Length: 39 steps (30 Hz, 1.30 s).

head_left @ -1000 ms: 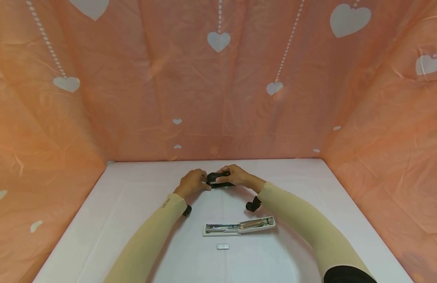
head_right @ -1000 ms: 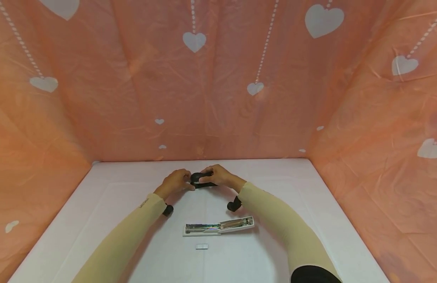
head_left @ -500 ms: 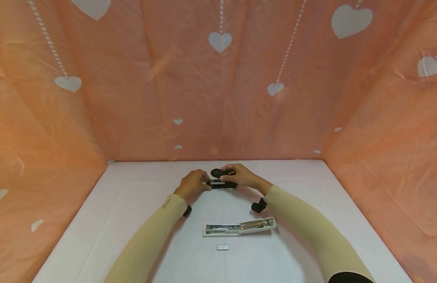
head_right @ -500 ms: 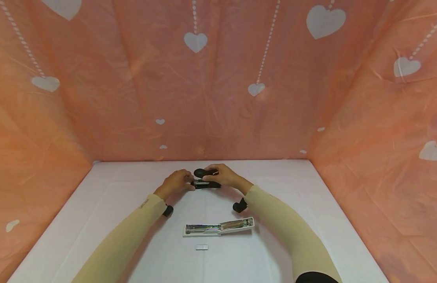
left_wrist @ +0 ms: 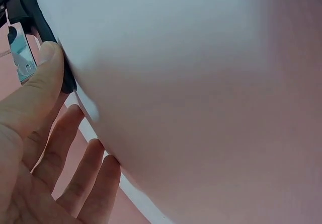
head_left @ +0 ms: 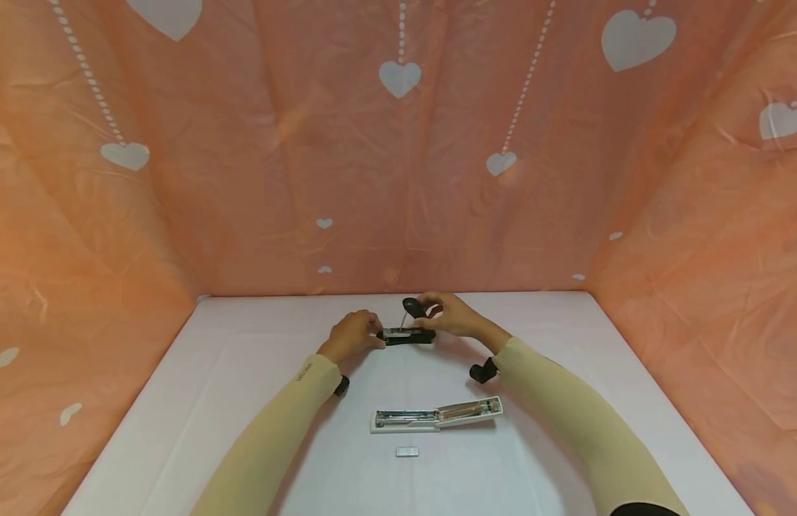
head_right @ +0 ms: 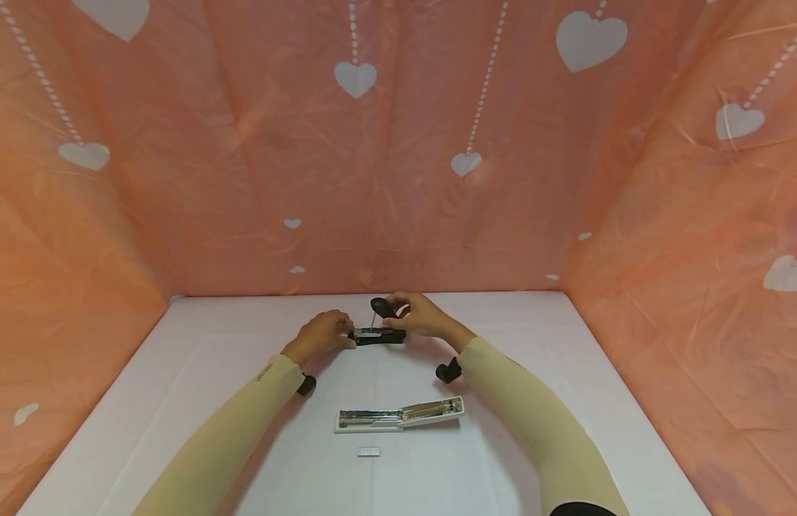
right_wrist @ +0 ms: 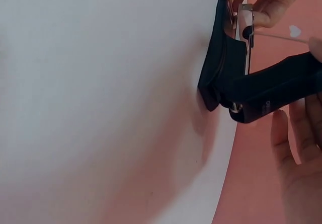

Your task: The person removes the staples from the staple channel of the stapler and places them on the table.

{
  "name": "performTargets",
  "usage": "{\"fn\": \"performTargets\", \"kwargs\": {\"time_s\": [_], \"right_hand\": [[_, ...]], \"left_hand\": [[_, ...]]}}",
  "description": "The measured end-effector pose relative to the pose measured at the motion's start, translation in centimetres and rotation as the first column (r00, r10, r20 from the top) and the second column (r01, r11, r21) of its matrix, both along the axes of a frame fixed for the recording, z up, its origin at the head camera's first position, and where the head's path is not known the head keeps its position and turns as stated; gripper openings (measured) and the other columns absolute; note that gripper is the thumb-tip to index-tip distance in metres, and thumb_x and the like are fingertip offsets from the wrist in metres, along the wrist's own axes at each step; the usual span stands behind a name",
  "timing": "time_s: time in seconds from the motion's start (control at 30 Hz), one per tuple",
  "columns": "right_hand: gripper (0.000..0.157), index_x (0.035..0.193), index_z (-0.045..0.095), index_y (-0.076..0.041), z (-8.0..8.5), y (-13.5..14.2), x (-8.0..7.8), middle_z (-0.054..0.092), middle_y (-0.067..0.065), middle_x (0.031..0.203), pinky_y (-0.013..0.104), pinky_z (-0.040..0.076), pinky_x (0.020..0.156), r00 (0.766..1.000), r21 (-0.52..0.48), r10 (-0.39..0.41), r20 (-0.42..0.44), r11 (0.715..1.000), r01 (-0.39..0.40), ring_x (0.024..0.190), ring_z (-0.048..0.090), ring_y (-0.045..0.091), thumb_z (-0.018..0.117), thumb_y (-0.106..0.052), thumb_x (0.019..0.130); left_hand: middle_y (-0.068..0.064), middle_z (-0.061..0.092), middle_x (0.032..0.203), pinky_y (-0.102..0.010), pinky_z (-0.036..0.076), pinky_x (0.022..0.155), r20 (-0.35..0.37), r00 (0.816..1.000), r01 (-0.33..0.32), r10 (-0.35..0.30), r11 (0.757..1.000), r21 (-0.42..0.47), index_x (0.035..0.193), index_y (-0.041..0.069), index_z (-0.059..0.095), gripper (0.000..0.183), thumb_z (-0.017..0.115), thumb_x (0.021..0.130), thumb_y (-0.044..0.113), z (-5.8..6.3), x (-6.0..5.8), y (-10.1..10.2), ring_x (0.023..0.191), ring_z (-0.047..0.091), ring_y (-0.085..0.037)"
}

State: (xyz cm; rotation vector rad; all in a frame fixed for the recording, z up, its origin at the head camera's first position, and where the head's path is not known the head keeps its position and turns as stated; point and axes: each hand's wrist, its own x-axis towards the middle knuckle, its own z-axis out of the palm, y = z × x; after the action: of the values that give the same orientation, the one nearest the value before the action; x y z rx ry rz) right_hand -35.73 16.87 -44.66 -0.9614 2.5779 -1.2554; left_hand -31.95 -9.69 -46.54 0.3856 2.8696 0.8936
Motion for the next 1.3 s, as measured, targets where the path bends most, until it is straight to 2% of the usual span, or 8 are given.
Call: {"fn": "performTargets", "kwargs": {"time_s": [0.17,0.33,0.63,0.77,0.87,1.0,1.2,1.3], "right_hand": [[0.037,0.125,0.07,0.001,0.1,0.5,0.1,0.072,0.011,0.114,0.047,0.055,0.103,1.0,-0.023,-0.011,0.0,1.0,0.011,0.111,0.066,0.027,0.084,-0.011,0.092],[0.034,0.122,0.07,-0.001,0.2,1.0,0.3,0.071,0.01,0.112,0.046,0.056,0.097,0.999,-0.049,-0.033,0.021,0.998,0.034,0.107,0.067,0.027,0.084,-0.006,0.092],[0.034,0.124,0.066,0.002,0.2,1.9,0.6,0.069,0.013,0.115,0.061,0.052,0.1,0.998,-0.118,-0.023,0.063,0.993,0.031,0.109,0.07,0.031,0.082,-0.005,0.094],[0.033,0.123,0.065,0.005,0.0,2.1,0.7,0.069,0.015,0.116,0.062,0.051,0.104,0.998,-0.151,-0.019,0.065,0.988,0.029,0.112,0.07,0.034,0.081,-0.003,0.095],[0.031,0.121,0.065,0.007,-0.2,2.2,0.7,0.069,0.018,0.117,0.059,0.052,0.105,0.997,-0.178,-0.015,0.073,0.984,0.028,0.112,0.07,0.035,0.08,0.001,0.095],[0.028,0.12,0.064,0.01,-0.6,2.6,0.5,0.07,0.029,0.122,0.054,0.053,0.105,0.995,-0.23,-0.003,0.097,0.973,0.025,0.114,0.07,0.036,0.077,0.005,0.095],[0.025,0.116,0.06,0.012,-1.0,3.4,0.4,0.068,0.036,0.124,0.028,0.056,0.097,0.994,-0.277,0.0,0.108,0.96,0.03,0.108,0.072,0.022,0.073,0.01,0.095],[0.025,0.116,0.059,0.013,-1.2,3.6,0.4,0.069,0.035,0.122,0.021,0.054,0.094,0.994,-0.301,0.011,0.109,0.953,0.023,0.104,0.071,0.015,0.071,0.013,0.095]], "left_hand": [[-0.008,0.078,0.12,-0.055,0.05,0.108,0.001,1.0,-0.004,0.004,1.0,0.001,0.113,0.009,0.078,0.029,0.09,0.089,0.02,0.1,0.2,0.0,0.126,0.066,-0.033],[-0.009,0.078,0.121,-0.056,0.048,0.11,0.015,1.0,-0.001,0.001,1.0,0.015,0.113,0.009,0.078,0.028,0.089,0.09,0.019,0.3,0.5,0.1,0.127,0.064,-0.034],[-0.009,0.077,0.122,-0.057,0.048,0.11,0.004,1.0,0.001,-0.001,1.0,0.007,0.114,0.008,0.077,0.027,0.088,0.091,0.018,0.7,0.8,0.2,0.127,0.064,-0.034],[-0.009,0.077,0.121,-0.057,0.048,0.11,0.003,1.0,0.002,-0.002,1.0,0.01,0.114,0.008,0.077,0.028,0.088,0.091,0.018,0.6,0.8,0.1,0.127,0.064,-0.034],[-0.009,0.077,0.122,-0.056,0.047,0.111,0.011,1.0,-0.007,0.007,1.0,0.013,0.115,0.008,0.077,0.028,0.088,0.091,0.018,0.5,0.8,0.0,0.128,0.064,-0.033],[-0.009,0.076,0.123,-0.054,0.046,0.112,0.014,1.0,-0.016,0.016,1.0,0.02,0.115,0.009,0.077,0.029,0.089,0.091,0.019,0.4,0.7,0.1,0.128,0.061,-0.032],[-0.007,0.076,0.124,-0.053,0.046,0.112,0.007,1.0,-0.011,0.011,1.0,0.02,0.115,0.011,0.077,0.029,0.089,0.091,0.021,0.3,0.5,0.2,0.128,0.06,-0.031],[-0.006,0.075,0.123,-0.052,0.046,0.112,0.002,1.0,-0.013,0.013,1.0,0.012,0.114,0.011,0.077,0.029,0.089,0.09,0.022,0.1,0.4,0.1,0.127,0.06,-0.031]]}}
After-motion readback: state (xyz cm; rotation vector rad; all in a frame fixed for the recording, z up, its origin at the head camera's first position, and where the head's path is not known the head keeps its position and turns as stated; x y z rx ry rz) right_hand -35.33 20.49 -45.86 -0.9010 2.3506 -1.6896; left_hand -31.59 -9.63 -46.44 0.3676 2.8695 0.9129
